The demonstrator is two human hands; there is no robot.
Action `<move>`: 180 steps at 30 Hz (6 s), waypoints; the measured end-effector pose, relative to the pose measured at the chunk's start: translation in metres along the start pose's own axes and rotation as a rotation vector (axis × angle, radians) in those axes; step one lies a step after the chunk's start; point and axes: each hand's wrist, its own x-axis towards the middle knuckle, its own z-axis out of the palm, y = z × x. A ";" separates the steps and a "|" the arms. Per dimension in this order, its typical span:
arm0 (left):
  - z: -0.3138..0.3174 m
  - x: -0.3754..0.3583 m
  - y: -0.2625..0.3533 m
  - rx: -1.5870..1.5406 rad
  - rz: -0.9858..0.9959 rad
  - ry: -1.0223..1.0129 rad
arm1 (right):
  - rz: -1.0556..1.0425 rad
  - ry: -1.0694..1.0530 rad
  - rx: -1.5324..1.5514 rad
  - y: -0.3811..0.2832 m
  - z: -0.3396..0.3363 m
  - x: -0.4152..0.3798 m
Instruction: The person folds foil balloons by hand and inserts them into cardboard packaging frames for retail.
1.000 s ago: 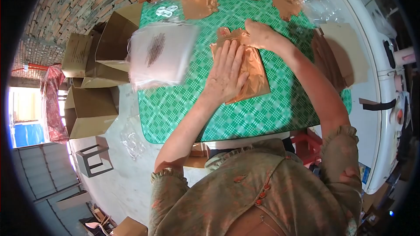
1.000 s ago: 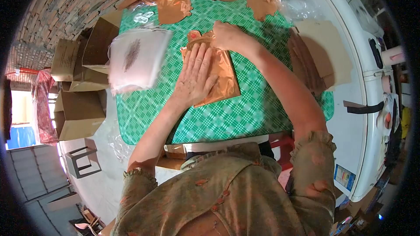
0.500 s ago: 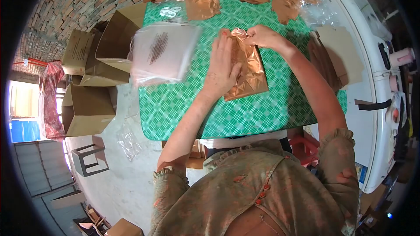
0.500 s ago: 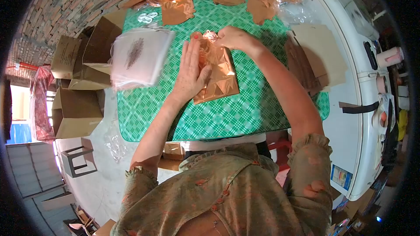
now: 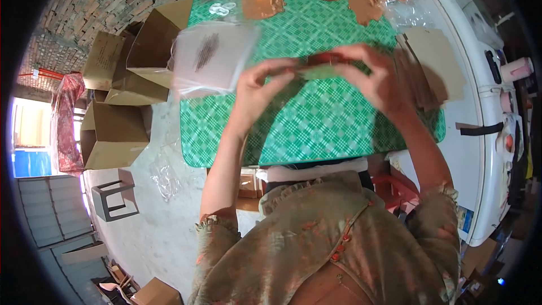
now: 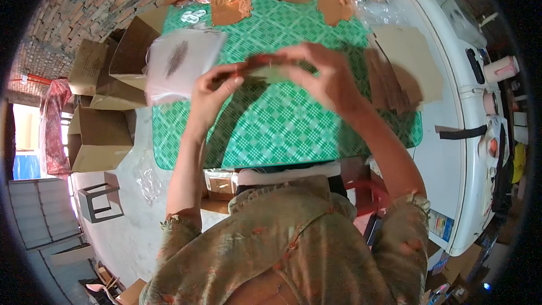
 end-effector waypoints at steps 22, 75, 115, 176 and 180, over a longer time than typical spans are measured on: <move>0.060 -0.145 -0.085 0.880 0.557 -0.045 | -0.206 -0.251 -0.488 -0.008 0.032 -0.176; 0.013 -0.054 -0.076 1.276 0.425 -0.283 | -0.263 -0.201 -0.363 0.004 0.048 -0.183; 0.043 -0.121 -0.084 0.913 0.338 0.257 | 0.351 0.010 -0.304 -0.013 0.075 -0.153; 0.067 -0.104 -0.077 1.156 0.345 -0.342 | 0.217 -0.309 -0.538 -0.021 0.078 -0.152; 0.066 -0.104 -0.076 1.136 0.355 -0.321 | 0.240 -0.327 -0.552 -0.021 0.080 -0.152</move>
